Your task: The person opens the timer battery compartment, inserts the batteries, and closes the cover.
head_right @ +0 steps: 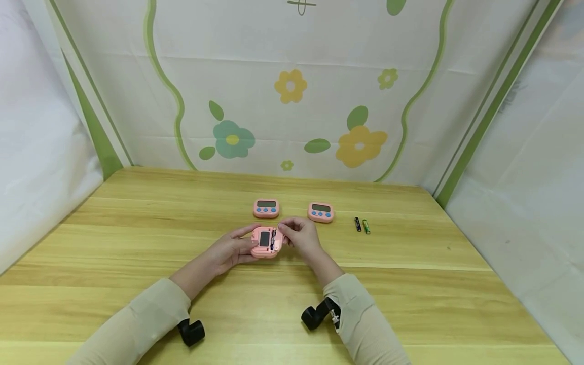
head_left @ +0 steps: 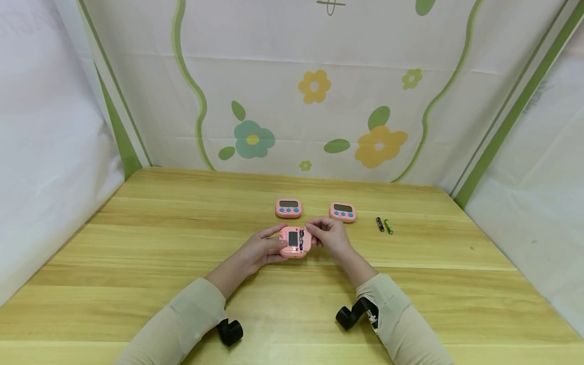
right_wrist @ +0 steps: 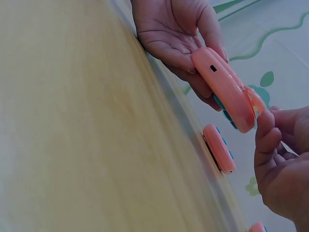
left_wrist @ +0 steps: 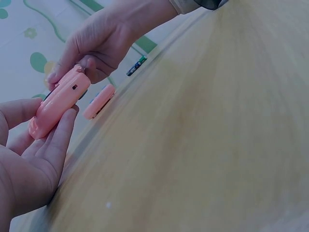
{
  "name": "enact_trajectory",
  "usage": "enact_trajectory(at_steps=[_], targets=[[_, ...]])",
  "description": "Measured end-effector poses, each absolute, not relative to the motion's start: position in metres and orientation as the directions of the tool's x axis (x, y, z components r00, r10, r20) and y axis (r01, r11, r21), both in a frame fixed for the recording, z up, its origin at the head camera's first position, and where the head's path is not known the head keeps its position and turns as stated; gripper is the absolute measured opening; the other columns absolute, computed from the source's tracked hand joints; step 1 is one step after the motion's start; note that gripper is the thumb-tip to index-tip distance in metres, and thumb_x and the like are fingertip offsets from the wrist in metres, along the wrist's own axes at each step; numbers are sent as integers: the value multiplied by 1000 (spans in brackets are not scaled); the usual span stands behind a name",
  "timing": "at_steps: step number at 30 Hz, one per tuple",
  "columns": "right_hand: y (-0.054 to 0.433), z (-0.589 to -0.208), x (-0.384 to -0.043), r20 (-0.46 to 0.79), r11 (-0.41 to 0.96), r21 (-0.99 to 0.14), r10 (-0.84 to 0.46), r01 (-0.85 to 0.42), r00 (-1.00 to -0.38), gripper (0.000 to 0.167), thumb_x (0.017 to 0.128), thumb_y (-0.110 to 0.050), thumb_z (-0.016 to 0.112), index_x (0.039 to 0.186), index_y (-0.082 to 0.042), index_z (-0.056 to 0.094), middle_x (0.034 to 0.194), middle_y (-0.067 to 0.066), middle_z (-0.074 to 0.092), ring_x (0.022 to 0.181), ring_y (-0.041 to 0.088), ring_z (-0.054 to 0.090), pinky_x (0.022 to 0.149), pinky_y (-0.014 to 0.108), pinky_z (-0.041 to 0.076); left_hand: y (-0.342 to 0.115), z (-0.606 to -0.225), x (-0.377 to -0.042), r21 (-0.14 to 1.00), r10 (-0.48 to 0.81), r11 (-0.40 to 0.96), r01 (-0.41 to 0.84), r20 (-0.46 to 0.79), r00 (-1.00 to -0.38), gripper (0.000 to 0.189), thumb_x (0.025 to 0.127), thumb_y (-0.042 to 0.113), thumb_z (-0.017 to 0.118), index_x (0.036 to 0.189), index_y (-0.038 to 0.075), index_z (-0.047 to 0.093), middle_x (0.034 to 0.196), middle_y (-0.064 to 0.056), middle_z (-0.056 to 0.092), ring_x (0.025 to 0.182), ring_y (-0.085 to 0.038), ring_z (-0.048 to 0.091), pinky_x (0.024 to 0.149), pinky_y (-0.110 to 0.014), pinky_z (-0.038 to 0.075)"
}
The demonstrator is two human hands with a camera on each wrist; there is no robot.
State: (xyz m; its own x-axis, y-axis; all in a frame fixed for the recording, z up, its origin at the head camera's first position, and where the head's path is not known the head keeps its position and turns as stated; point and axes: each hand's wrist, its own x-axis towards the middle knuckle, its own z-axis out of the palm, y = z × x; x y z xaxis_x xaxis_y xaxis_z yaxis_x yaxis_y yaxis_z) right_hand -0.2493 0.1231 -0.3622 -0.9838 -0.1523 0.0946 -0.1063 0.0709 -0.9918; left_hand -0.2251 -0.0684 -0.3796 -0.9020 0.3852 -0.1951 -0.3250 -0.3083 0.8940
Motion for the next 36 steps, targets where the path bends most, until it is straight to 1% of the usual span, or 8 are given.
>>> enact_trajectory(at_steps=[5, 10, 13, 15, 20, 29, 33, 36], targets=[[122, -364, -251, 103, 87, -989, -132, -115, -986, 16, 81, -1, 58, 87, 14, 59, 60, 5, 54, 46, 9, 45, 40, 17, 37, -69, -379, -225, 894, 392, -304, -328, -196, -899, 57, 83, 0, 52, 134, 11, 31, 117, -21, 48, 80, -22, 59, 74, -36, 49], [123, -364, -251, 102, 106, -987, -154, -119, -983, 18, 80, -1, 59, 89, 15, 59, 63, 6, 56, 48, 9, 47, 43, 18, 41, -69, -379, -225, 897, 385, -304, -322, -194, -902, 57, 83, -1, 51, 134, 9, 31, 117, -23, 47, 81, -23, 59, 74, -37, 48], [127, -361, -251, 78, 104, -989, -206, -101, -975, 20, 80, 1, 58, 94, 16, 57, 69, 8, 59, 53, 9, 51, 48, 19, 45, -69, -379, -225, 895, 379, -306, -324, -198, -904, 56, 82, -1, 52, 134, 9, 32, 117, -25, 46, 82, -24, 59, 76, -38, 48], [130, -359, -251, 59, 106, -991, -247, -88, -967, 22, 80, 2, 57, 97, 16, 56, 75, 9, 60, 58, 9, 54, 54, 22, 49, -69, -379, -226, 893, 378, -308, -327, -201, -904, 55, 82, -1, 52, 133, 9, 33, 117, -25, 46, 83, -25, 59, 76, -38, 47], [133, -357, -250, 41, 126, -989, -311, -84, -949, 25, 80, 4, 56, 102, 16, 54, 85, 11, 60, 67, 11, 56, 64, 29, 51, -69, -378, -225, 891, 389, -309, -332, -199, -899, 57, 82, -1, 53, 134, 10, 32, 117, -23, 47, 81, -23, 59, 75, -37, 48], [130, -357, -247, 19, 171, -983, -283, -70, -959, 22, 81, 2, 57, 101, 11, 58, 84, 8, 61, 64, 11, 53, 60, 25, 49, -69, -378, -224, 891, 400, -308, -334, -198, -895, 57, 82, -1, 52, 134, 11, 32, 120, -24, 43, 83, -24, 58, 75, -37, 48], [130, -357, -247, 39, 207, -973, -291, -102, -956, 21, 81, 1, 56, 100, 10, 59, 83, 9, 60, 62, 11, 51, 56, 22, 46, -69, -379, -225, 891, 396, -308, -334, -199, -896, 57, 81, -1, 53, 133, 11, 33, 120, -25, 43, 81, -23, 59, 74, -36, 48], [129, -357, -246, 59, 219, -967, -309, -132, -949, 21, 82, 2, 55, 101, 11, 58, 88, 12, 60, 64, 10, 49, 56, 20, 44, -69, -379, -225, 891, 397, -305, -336, -202, -895, 56, 81, -1, 53, 133, 11, 34, 120, -25, 43, 80, -22, 59, 74, -36, 49]])
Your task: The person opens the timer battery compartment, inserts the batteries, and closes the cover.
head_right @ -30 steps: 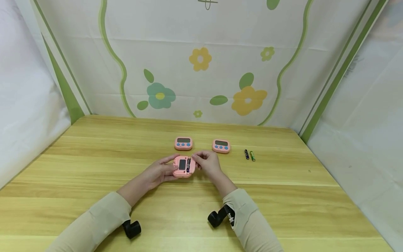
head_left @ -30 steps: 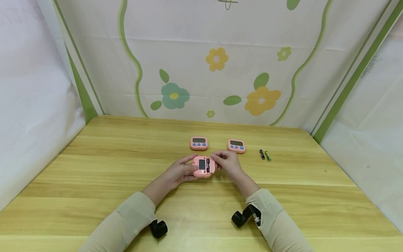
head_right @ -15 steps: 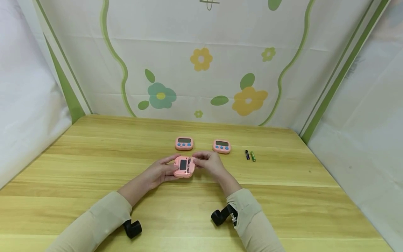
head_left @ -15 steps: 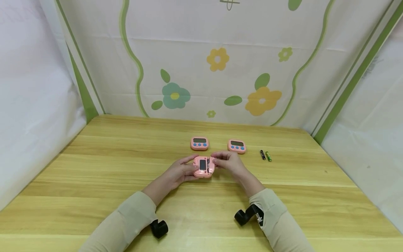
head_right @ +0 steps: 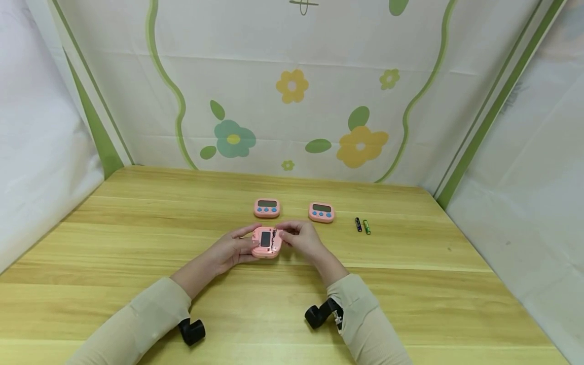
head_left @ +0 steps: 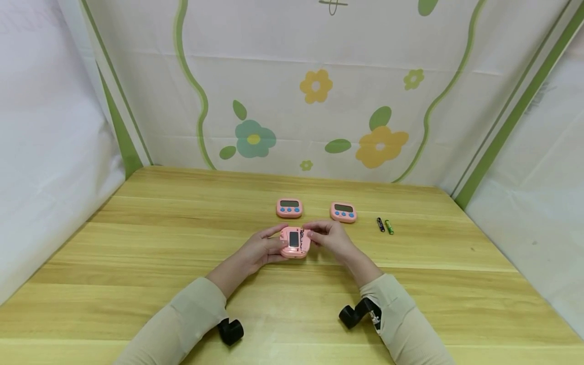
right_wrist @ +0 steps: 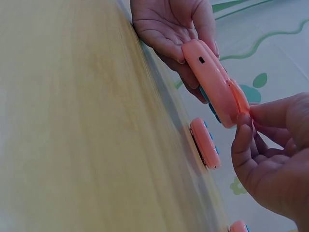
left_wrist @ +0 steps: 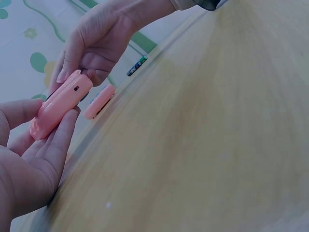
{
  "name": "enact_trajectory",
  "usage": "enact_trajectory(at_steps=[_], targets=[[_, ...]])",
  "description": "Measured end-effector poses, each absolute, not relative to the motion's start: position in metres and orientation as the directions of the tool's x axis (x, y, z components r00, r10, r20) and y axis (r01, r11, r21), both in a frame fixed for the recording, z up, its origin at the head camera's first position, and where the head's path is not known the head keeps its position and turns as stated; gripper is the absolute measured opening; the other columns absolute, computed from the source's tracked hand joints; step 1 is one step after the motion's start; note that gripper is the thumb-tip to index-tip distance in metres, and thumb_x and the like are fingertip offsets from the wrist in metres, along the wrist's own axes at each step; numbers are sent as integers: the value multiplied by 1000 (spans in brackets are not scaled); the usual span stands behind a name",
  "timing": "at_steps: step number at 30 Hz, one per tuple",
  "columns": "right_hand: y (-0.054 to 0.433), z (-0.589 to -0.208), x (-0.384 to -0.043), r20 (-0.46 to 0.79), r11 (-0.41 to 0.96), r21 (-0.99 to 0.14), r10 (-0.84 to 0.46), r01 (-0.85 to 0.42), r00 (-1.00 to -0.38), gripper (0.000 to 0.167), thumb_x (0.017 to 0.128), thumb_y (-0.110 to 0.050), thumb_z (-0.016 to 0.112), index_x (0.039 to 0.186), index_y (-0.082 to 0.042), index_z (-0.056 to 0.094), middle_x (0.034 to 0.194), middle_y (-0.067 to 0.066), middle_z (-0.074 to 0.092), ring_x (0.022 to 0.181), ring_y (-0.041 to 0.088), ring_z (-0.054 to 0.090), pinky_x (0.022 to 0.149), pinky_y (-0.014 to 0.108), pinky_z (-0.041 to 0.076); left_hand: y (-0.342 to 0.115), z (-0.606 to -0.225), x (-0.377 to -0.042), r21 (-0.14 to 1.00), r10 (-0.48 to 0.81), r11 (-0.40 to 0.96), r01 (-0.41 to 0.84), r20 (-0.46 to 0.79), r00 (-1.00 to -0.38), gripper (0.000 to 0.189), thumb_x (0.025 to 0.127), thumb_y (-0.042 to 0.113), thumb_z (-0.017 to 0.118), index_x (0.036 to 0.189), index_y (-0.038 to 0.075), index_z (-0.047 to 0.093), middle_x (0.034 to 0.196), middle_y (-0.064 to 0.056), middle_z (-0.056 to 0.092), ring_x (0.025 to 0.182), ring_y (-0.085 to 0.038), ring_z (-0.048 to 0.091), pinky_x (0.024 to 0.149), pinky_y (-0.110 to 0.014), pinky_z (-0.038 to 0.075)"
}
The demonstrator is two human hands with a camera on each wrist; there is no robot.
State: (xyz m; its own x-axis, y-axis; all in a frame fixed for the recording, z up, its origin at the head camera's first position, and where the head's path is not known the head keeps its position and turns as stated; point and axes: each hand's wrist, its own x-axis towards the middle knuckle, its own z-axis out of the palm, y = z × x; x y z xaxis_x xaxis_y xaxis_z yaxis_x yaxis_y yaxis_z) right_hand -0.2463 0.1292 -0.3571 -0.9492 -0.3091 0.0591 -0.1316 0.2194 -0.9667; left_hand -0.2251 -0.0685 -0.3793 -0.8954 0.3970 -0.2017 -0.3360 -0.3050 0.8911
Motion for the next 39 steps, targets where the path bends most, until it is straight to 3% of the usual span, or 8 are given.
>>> enact_trajectory(at_steps=[9, 17, 25, 32, 39], targets=[[129, -357, -245, 81, 223, -961, -345, -165, -935, 24, 83, -2, 55, 104, 9, 58, 86, 8, 59, 58, 10, 42, 50, 20, 37, -69, -378, -224, 894, 400, -297, -336, -203, -894, 56, 82, 0, 53, 133, 12, 34, 121, -25, 43, 80, -21, 59, 75, -36, 48], [129, -357, -247, 12, 204, -975, -331, -84, -944, 36, 81, 2, 56, 115, 7, 48, 75, 7, 51, 60, 16, 44, 52, 22, 40, -69, -375, -223, 895, 384, -291, -338, -214, -898, 56, 81, 0, 53, 133, 10, 34, 113, -24, 50, 81, -23, 59, 75, -37, 48], [131, -358, -248, -35, 193, -981, -322, -30, -946, 32, 79, 0, 60, 108, 8, 51, 72, 6, 53, 58, 14, 46, 53, 23, 42, -69, -376, -223, 893, 374, -294, -339, -219, -901, 56, 81, 1, 55, 133, 10, 35, 112, -23, 51, 82, -24, 59, 76, -37, 48], [130, -356, -246, -67, 229, -973, -297, -3, -952, 37, 77, 0, 61, 112, 5, 48, 70, 6, 56, 57, 14, 48, 51, 23, 42, -67, -377, -223, 884, 348, -316, -345, -230, -909, 55, 80, 0, 56, 130, 12, 39, 110, -23, 52, 82, -25, 59, 75, -37, 48], [129, -355, -245, -59, 237, -972, -262, -5, -963, 29, 77, 1, 62, 104, 6, 52, 67, 6, 57, 56, 15, 49, 52, 25, 43, -67, -377, -223, 887, 345, -323, -331, -215, -914, 55, 80, -1, 55, 131, 10, 38, 108, -23, 53, 79, -25, 60, 74, -37, 49]])
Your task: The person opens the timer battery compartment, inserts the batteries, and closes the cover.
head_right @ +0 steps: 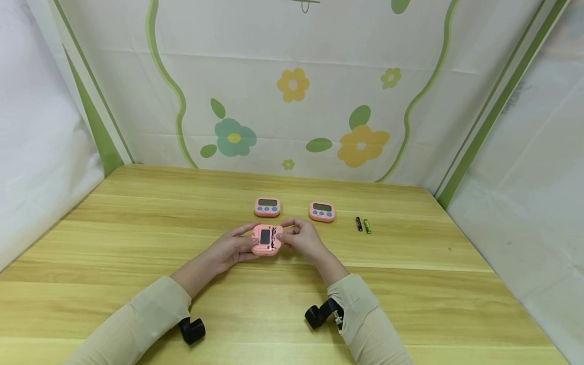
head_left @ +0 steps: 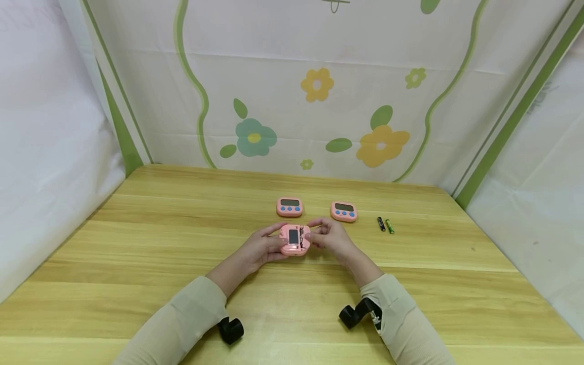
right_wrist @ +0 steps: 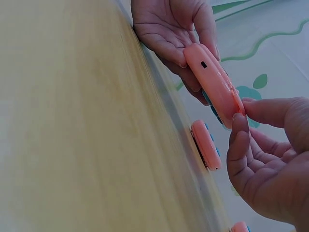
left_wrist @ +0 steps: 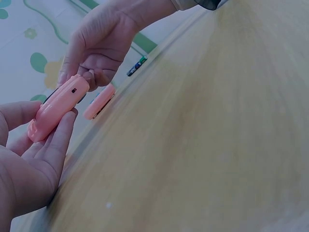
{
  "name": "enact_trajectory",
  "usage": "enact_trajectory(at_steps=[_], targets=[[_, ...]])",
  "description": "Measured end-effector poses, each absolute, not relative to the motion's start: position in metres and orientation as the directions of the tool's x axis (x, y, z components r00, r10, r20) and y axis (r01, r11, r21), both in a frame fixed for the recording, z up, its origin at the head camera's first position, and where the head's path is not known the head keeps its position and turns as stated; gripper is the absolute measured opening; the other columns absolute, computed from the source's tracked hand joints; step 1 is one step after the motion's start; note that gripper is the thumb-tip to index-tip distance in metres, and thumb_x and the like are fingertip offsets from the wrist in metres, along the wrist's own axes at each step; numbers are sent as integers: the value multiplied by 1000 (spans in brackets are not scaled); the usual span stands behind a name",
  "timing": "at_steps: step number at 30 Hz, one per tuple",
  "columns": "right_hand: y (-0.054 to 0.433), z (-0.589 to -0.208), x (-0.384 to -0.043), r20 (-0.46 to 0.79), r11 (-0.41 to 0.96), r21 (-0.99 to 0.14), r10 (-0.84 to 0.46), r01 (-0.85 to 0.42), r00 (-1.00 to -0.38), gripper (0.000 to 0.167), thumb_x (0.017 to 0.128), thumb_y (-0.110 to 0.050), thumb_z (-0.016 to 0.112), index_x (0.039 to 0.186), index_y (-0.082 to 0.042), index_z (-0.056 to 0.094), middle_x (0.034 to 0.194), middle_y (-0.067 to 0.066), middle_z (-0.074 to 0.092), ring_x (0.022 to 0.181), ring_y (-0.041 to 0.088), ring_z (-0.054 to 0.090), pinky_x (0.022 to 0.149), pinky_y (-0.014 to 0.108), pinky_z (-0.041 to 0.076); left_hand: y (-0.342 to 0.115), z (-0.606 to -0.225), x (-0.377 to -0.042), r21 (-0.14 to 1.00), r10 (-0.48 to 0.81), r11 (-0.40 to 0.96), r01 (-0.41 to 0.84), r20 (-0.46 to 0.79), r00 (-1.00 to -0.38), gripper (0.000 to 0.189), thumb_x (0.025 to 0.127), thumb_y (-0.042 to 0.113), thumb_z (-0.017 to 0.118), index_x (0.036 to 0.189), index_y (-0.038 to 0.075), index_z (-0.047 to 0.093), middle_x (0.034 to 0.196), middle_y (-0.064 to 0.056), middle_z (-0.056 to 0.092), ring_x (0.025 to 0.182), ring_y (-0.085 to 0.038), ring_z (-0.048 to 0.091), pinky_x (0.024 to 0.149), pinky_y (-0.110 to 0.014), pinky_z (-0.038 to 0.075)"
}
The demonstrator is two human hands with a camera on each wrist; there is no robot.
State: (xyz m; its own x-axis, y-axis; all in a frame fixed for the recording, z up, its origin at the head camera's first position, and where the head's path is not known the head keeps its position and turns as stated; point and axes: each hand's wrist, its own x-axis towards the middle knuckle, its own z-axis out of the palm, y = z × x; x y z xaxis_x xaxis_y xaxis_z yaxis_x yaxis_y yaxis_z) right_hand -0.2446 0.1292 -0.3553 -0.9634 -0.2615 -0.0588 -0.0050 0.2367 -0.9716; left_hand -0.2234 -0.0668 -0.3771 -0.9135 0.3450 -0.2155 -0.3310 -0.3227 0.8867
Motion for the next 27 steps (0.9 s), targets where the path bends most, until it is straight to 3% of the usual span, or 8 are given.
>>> enact_trajectory(at_steps=[16, 21, 27], targets=[[124, -355, -242, -39, 261, -964, -292, -40, -956, 29, 78, -1, 62, 105, 4, 55, 63, 8, 56, 51, 16, 51, 49, 27, 45, -68, -373, -221, 895, 355, -302, -330, -215, -910, 56, 81, 0, 55, 132, 9, 35, 110, -22, 53, 80, -23, 60, 73, -36, 49], [127, -357, -242, -77, 225, -974, -337, -1, -938, 35, 79, -6, 61, 112, 1, 53, 73, 9, 56, 58, 16, 52, 52, 26, 47, -69, -375, -222, 896, 357, -307, -321, -204, -912, 55, 81, 0, 54, 132, 10, 37, 109, -23, 53, 79, -23, 60, 73, -36, 49], [133, -358, -243, -164, 92, -986, -462, 137, -872, 46, 83, -8, 58, 126, -5, 43, 88, 14, 58, 68, 19, 58, 57, 30, 51, -70, -376, -222, 897, 366, -306, -319, -199, -909, 55, 81, 0, 54, 131, 11, 37, 109, -22, 53, 80, -24, 59, 74, -37, 48]])
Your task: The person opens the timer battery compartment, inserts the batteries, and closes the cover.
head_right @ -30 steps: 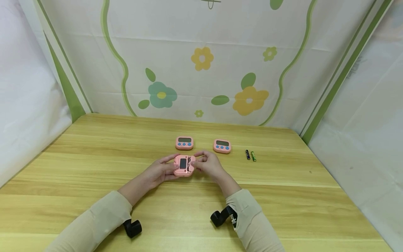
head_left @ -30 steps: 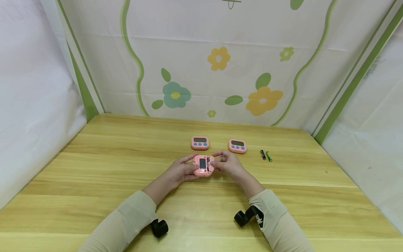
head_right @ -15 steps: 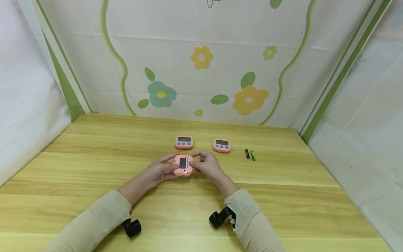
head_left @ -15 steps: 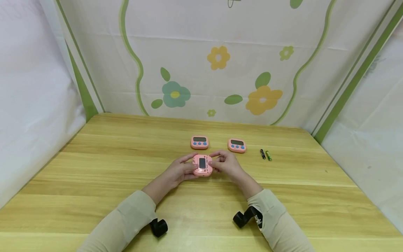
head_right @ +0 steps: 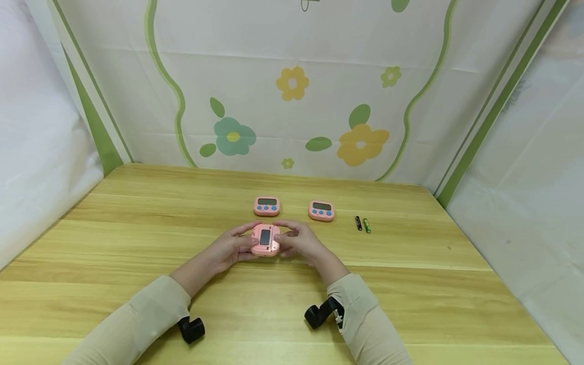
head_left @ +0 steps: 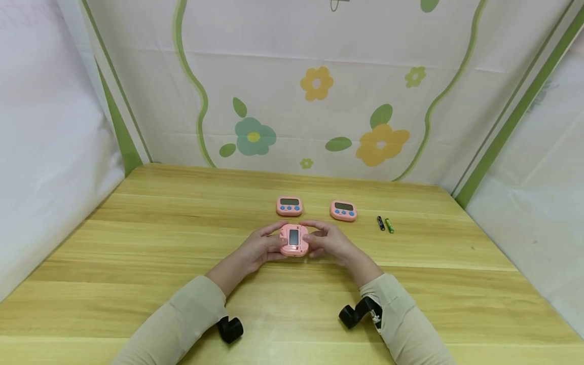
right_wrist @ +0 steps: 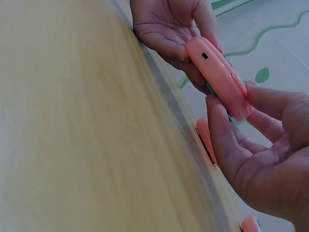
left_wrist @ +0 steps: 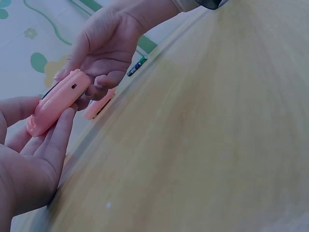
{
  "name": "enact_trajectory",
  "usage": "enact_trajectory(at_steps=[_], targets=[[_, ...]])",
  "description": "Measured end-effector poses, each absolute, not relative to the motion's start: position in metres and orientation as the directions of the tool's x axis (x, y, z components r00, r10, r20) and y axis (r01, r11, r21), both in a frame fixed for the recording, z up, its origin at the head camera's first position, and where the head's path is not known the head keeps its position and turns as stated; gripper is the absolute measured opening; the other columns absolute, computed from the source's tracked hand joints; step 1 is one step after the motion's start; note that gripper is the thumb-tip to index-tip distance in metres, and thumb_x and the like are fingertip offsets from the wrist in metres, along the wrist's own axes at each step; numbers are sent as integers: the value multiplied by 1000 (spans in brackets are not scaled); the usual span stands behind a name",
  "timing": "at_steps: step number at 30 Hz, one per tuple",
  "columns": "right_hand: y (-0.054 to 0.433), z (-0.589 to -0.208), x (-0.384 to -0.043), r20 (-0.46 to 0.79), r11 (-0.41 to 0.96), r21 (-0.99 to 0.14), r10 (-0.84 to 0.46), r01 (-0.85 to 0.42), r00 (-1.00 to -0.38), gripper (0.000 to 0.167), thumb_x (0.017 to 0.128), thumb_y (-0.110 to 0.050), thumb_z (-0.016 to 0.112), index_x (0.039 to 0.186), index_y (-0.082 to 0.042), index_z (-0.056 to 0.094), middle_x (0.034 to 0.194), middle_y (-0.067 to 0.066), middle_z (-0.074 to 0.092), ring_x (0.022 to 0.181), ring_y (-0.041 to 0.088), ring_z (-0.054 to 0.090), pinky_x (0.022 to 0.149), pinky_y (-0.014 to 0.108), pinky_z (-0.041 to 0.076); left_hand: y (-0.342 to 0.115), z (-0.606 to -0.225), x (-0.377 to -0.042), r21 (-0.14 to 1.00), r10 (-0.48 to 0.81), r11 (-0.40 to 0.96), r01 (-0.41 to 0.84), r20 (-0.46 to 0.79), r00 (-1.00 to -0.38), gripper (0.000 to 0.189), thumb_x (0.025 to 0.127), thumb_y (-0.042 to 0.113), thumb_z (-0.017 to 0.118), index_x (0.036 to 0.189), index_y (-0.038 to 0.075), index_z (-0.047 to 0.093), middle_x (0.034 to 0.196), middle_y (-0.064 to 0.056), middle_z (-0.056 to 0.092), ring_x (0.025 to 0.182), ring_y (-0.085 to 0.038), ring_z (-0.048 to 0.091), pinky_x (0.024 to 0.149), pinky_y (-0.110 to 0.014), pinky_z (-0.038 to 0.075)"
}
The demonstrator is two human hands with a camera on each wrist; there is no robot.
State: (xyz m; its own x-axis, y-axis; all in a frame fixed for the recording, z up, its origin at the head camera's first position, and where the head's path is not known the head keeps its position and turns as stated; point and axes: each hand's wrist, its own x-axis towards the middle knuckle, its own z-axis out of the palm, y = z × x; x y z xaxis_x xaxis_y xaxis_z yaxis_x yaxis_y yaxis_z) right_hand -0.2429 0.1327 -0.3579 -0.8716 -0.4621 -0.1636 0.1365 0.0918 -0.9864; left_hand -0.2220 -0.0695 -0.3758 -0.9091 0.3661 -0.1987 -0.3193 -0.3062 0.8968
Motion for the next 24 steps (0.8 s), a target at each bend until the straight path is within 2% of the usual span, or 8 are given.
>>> enact_trajectory(at_steps=[7, 16, 24], targets=[[135, -363, -245, -200, 31, -975, -560, 221, -804, 51, 85, -10, 55, 132, -11, 35, 83, 15, 60, 68, 20, 59, 60, 32, 52, -71, -377, -222, 904, 380, -304, -302, -176, -908, 54, 80, 0, 54, 131, 10, 37, 109, -23, 52, 79, -23, 59, 73, -38, 49], [139, -370, -244, -137, -64, -971, -635, 229, -760, 53, 87, -11, 52, 134, -8, 29, 88, 12, 59, 72, 19, 58, 64, 31, 50, -68, -377, -223, 910, 412, -289, -296, -161, -897, 53, 82, -2, 52, 131, 8, 37, 111, -23, 51, 78, -22, 59, 72, -38, 49], [139, -372, -244, -128, -116, -959, -636, 258, -761, 50, 87, -9, 50, 133, -6, 31, 87, 11, 59, 71, 17, 58, 62, 28, 50, -68, -376, -222, 904, 413, -293, -311, -174, -894, 54, 81, -4, 52, 131, 9, 38, 113, -24, 49, 83, -24, 58, 74, -39, 48]])
